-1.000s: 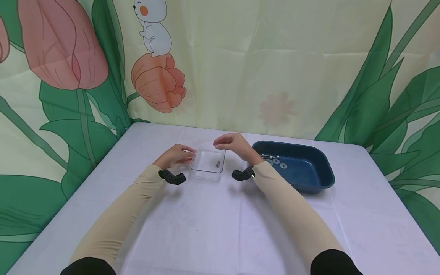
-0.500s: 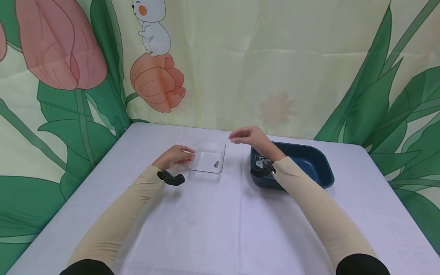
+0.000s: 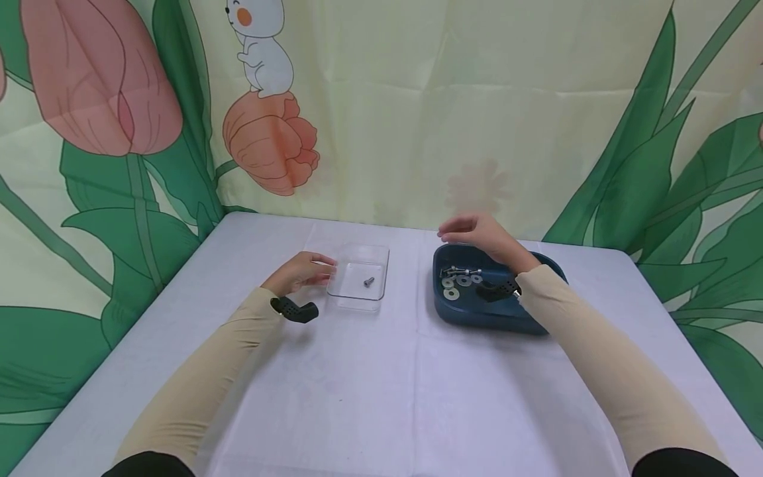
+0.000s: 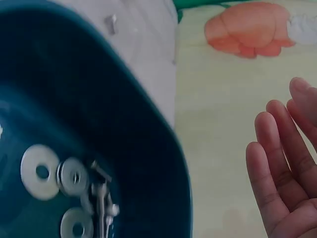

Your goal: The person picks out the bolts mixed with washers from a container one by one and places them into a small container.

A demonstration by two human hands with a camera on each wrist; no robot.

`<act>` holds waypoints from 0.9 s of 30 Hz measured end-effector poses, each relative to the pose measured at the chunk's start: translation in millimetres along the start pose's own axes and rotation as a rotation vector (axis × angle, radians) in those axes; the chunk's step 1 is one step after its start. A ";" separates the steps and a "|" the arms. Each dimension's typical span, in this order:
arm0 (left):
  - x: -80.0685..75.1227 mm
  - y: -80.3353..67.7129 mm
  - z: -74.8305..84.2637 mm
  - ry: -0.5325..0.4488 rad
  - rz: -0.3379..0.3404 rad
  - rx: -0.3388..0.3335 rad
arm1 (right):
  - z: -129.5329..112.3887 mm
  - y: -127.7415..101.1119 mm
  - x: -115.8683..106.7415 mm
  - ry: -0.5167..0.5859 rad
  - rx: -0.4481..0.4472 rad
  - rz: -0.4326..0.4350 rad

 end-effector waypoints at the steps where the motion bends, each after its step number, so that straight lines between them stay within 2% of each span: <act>1: -0.2 -0.2 -0.2 -0.001 0.001 -0.001 | 2.9 -0.8 -2.8 -0.014 0.005 0.001; 8: -1.1 1.3 -2.6 0.004 0.001 -0.011 | 23.6 -7.1 -17.7 -0.079 0.050 -0.016; 18: -1.8 0.4 -3.8 -0.019 -0.001 -0.019 | 53.0 -15.8 -26.5 -0.137 0.107 -0.024; 27: -1.6 1.3 -2.3 -0.030 -0.004 -0.013 | 73.4 -20.1 -30.6 -0.135 0.138 -0.038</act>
Point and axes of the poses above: each hand's wrist, its own y-axis towards the middle knuckle, its own x-axis out of the palm, z = x × y, the point moved 2 cm from there along y, towards the middle knuckle, and after that the axes turned 4 degrees about x, right-handed, at the moved point
